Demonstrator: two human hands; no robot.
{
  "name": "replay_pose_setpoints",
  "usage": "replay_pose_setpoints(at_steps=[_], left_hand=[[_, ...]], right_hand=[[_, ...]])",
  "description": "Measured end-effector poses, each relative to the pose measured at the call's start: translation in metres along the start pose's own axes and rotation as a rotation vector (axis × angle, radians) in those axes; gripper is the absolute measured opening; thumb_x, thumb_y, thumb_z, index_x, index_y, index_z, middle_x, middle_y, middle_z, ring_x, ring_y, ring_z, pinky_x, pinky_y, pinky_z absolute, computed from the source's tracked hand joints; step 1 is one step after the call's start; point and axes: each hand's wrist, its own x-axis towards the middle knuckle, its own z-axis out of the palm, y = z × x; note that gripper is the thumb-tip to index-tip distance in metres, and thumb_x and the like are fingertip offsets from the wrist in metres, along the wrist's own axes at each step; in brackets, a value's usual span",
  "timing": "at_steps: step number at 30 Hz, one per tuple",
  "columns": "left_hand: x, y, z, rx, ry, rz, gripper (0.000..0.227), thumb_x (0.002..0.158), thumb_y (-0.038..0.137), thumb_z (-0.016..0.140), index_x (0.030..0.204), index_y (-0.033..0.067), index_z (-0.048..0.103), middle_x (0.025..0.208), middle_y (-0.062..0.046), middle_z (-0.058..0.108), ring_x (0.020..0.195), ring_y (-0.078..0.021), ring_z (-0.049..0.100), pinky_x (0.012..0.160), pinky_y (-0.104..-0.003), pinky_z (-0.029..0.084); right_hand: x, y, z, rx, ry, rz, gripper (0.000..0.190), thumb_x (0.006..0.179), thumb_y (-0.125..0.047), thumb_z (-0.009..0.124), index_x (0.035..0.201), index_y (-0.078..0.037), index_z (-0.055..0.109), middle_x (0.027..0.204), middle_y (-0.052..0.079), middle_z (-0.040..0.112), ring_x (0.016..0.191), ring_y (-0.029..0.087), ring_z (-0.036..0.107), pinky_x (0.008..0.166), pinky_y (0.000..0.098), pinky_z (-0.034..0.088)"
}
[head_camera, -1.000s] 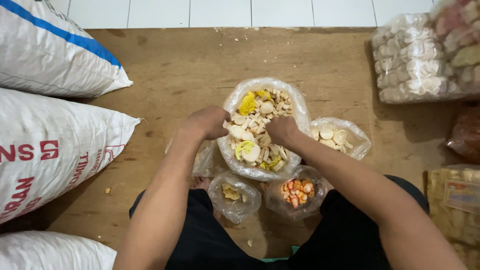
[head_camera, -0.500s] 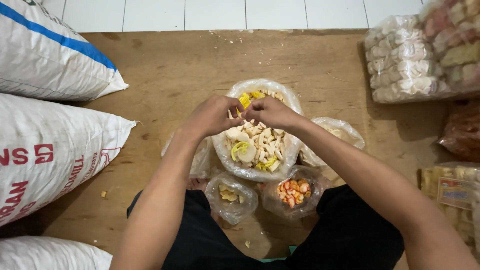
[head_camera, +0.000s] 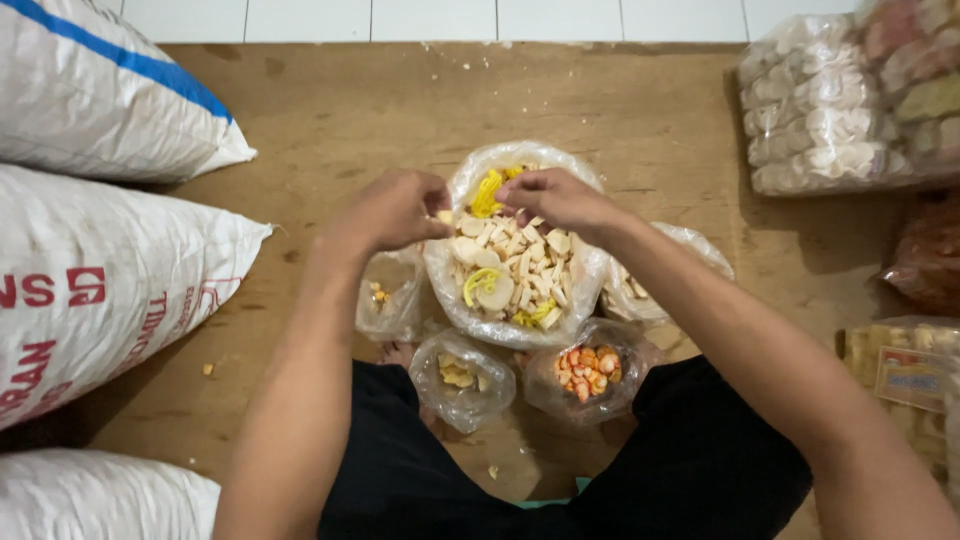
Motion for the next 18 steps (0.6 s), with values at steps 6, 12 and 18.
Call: replay_pose_setpoints(at_steps=[6,12,18], left_hand=[[-0.001,-0.053,0.002,0.207,-0.160,-0.351,0.031,0.069,0.040,0.084,0.091,0.0196,0.079,0.100,-0.010,0.080,0.106,-0.0346,0.073,0.087,-0.049,0.057],[0.009,-0.096,0.022,0.333,-0.254,-0.511,0.049,0.071,0.046,0.085,0.108,0.0140,0.082,0.109,-0.016,0.079,0.110,-0.0385,0.073,0.089,-0.054,0.058],[-0.031,0.010,-0.034,0.217,-0.258,-0.440,0.062,0.080,0.043,0.079,0.134,0.0153,0.069,0.133,-0.020,0.069,0.130,-0.0401,0.061,0.107,-0.055,0.050]], right_hand=[[0.014,0.015,-0.016,-0.071,0.022,0.046,0.025,0.092,-0.025,0.067,0.110,-0.010,0.072,0.095,0.005,0.073,0.077,0.013,0.071,0.053,0.0211,0.049],[0.028,0.029,-0.024,-0.138,0.031,0.039,0.024,0.092,-0.027,0.070,0.109,-0.010,0.073,0.093,0.006,0.074,0.077,0.015,0.072,0.053,0.0234,0.050],[0.076,0.093,-0.010,-0.845,-0.168,-0.064,0.035,0.090,-0.031,0.072,0.123,-0.019,0.075,0.113,0.013,0.076,0.111,0.039,0.070,0.090,0.0482,0.058]])
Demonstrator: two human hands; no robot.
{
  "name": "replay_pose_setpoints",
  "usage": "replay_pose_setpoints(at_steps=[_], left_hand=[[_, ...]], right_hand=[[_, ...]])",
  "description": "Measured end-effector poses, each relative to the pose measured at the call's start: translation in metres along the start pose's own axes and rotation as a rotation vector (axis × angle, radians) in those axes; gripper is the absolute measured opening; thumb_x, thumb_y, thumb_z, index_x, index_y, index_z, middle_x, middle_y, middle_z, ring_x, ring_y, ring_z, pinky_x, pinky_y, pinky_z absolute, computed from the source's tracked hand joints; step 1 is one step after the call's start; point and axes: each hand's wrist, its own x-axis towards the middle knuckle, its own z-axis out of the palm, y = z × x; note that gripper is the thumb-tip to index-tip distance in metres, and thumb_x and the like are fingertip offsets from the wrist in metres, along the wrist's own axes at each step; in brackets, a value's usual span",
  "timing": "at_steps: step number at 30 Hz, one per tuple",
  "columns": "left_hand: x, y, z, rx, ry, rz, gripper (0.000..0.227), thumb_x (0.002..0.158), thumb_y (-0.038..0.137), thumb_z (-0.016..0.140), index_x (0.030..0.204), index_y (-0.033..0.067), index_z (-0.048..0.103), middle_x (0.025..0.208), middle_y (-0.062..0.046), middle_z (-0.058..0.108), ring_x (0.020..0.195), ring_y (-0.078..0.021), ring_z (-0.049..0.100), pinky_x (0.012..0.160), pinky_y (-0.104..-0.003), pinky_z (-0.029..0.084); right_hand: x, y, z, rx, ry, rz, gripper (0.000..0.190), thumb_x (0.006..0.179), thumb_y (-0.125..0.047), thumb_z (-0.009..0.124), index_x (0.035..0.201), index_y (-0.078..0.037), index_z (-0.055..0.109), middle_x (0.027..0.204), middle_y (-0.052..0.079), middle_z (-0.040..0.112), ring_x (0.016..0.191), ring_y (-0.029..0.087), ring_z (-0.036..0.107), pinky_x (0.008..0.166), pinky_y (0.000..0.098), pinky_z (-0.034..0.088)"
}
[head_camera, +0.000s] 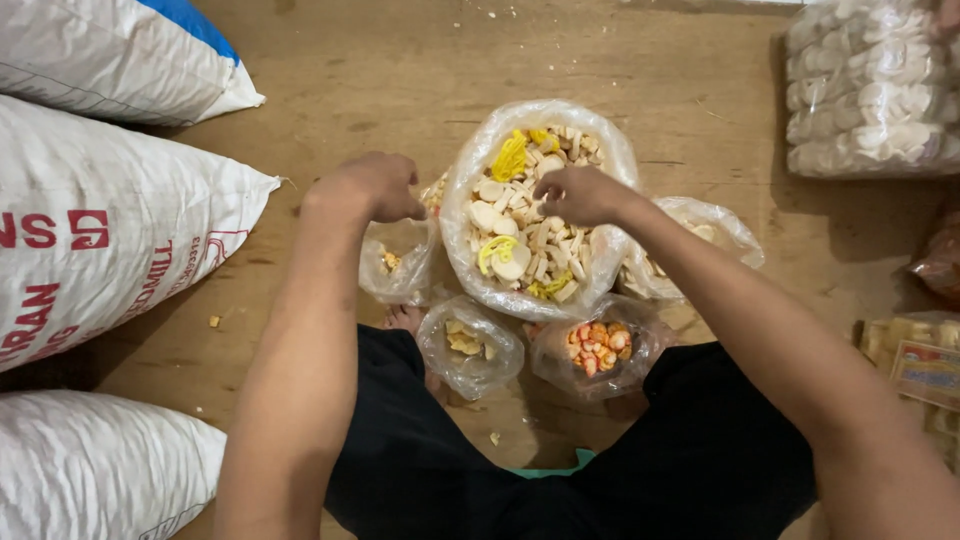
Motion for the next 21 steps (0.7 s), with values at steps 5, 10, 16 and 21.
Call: replay_pose_setpoints(at_steps=[5,10,16,21], left_hand=[[0.046,-0.010,0.032,0.016,-0.049,0.033,0.062,0.083,0.044,0.076,0.136,0.0135,0.067,0.135,-0.021,0.067,0.131,-0.0394,0.060,0.108,-0.055,0.049],[0.063,-0.010,0.041,0.018,-0.042,0.048,0.058,0.082,0.045,0.077,0.132,0.0154,0.070,0.128,-0.019,0.071,0.127,-0.0381,0.063,0.105,-0.054,0.052],[0.065,-0.008,0.040,0.024,-0.049,0.078,0.059,0.083,0.046,0.075,0.132,0.0137,0.070,0.130,-0.021,0.070,0.128,-0.0391,0.062,0.106,-0.054,0.051],[0.053,-0.002,0.034,0.044,-0.039,0.093,0.057,0.083,0.043,0.075,0.133,0.0143,0.070,0.130,-0.020,0.070,0.128,-0.0385,0.062,0.106,-0.053,0.051]], right_hand=[[0.029,0.044,0.059,-0.363,0.011,-0.015,0.039,0.087,-0.031,0.073,0.126,-0.026,0.070,0.121,0.010,0.070,0.112,0.036,0.071,0.089,0.0476,0.059],[0.031,0.051,0.091,-0.408,-0.032,-0.073,0.045,0.089,-0.019,0.073,0.133,-0.019,0.065,0.130,0.017,0.063,0.114,0.041,0.069,0.090,0.0521,0.059],[0.038,0.055,0.078,-0.435,-0.143,0.034,0.030,0.092,-0.026,0.070,0.122,-0.028,0.074,0.120,0.013,0.073,0.113,0.038,0.071,0.093,0.0506,0.058],[-0.004,0.001,-0.001,-0.054,0.197,0.036,0.058,0.097,-0.028,0.067,0.148,-0.020,0.042,0.141,0.028,0.051,0.130,0.051,0.053,0.105,0.0641,0.045]])
